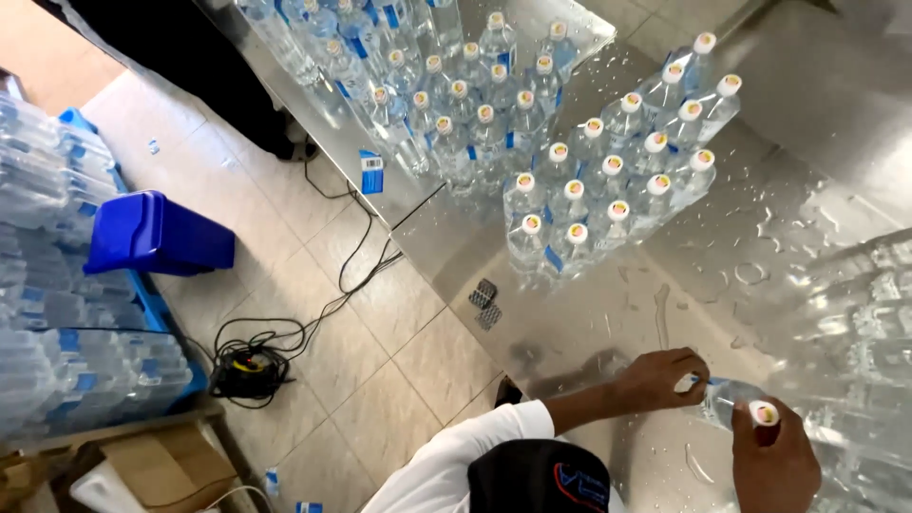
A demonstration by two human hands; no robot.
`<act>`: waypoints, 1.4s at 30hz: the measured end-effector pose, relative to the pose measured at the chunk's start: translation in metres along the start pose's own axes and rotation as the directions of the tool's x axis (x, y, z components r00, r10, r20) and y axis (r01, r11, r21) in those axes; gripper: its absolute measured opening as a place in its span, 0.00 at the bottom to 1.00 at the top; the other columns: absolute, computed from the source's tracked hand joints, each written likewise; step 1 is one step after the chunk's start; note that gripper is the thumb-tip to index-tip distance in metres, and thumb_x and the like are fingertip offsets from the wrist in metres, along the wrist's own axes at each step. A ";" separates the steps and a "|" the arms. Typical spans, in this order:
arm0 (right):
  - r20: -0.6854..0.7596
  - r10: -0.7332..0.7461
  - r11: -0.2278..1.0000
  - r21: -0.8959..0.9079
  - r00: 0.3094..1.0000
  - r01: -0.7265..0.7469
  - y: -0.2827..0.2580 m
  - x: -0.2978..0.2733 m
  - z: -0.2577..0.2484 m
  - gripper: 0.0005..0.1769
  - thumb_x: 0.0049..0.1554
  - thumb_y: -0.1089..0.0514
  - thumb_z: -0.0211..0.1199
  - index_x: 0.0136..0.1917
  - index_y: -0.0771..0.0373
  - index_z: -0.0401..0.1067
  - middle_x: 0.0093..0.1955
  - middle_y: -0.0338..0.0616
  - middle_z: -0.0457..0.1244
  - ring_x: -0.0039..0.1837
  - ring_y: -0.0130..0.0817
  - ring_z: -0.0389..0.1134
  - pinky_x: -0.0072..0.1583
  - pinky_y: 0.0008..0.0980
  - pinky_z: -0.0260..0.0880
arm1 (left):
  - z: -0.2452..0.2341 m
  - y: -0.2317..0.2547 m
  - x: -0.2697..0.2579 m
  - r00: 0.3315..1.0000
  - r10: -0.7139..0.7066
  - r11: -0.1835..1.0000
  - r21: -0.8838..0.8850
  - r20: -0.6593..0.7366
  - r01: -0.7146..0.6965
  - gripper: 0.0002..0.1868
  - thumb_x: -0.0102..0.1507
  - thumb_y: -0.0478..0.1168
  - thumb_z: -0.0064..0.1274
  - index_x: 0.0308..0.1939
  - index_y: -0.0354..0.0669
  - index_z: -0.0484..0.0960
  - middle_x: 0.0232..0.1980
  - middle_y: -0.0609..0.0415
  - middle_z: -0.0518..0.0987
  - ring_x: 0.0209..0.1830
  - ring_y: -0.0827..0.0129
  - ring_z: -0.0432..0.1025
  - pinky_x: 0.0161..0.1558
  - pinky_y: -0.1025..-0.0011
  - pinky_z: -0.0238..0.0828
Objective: Manually applying adhesive labels to plastic water bottles on a production table
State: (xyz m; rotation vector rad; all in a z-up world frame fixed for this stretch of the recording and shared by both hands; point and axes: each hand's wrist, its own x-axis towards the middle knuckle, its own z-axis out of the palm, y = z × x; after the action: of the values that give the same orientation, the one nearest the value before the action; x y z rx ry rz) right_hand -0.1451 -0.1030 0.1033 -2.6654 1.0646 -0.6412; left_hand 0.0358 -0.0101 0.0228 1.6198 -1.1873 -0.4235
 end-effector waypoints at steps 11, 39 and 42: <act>0.086 -0.096 0.993 0.071 0.992 0.090 -0.036 0.154 0.051 0.25 0.73 0.47 0.66 0.71 0.70 0.79 0.50 0.52 0.74 0.50 0.50 0.75 0.52 0.49 0.76 | -0.145 0.004 -0.083 0.951 -0.173 0.954 -0.284 -0.255 0.097 0.06 0.74 0.37 0.55 0.54 0.40 0.80 0.63 0.46 0.75 0.55 0.60 0.76 0.51 0.66 0.82; -0.214 0.324 0.843 -0.376 0.921 -0.384 0.071 0.141 -0.069 0.20 0.74 0.51 0.73 0.68 0.70 0.79 0.74 0.66 0.55 0.71 0.69 0.57 0.53 0.64 0.69 | -0.275 -0.019 -0.176 0.826 -0.523 0.779 -0.512 -0.210 0.362 0.14 0.73 0.47 0.54 0.51 0.41 0.85 0.47 0.49 0.87 0.40 0.65 0.82 0.42 0.70 0.81; -0.292 0.287 0.693 -0.593 0.912 -0.409 0.116 0.097 -0.086 0.24 0.80 0.42 0.69 0.63 0.68 0.84 0.79 0.69 0.52 0.64 0.71 0.63 0.46 0.59 0.72 | -0.279 -0.011 -0.161 0.846 -0.513 0.785 -0.481 -0.148 0.391 0.17 0.72 0.50 0.53 0.50 0.40 0.85 0.46 0.48 0.87 0.39 0.64 0.81 0.42 0.69 0.81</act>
State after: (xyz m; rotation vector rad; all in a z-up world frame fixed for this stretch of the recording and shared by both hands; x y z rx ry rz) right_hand -0.1923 -0.2558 0.1712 -2.8115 2.1268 -0.4956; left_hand 0.1788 0.2735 0.0806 1.4935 -0.4289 -0.6972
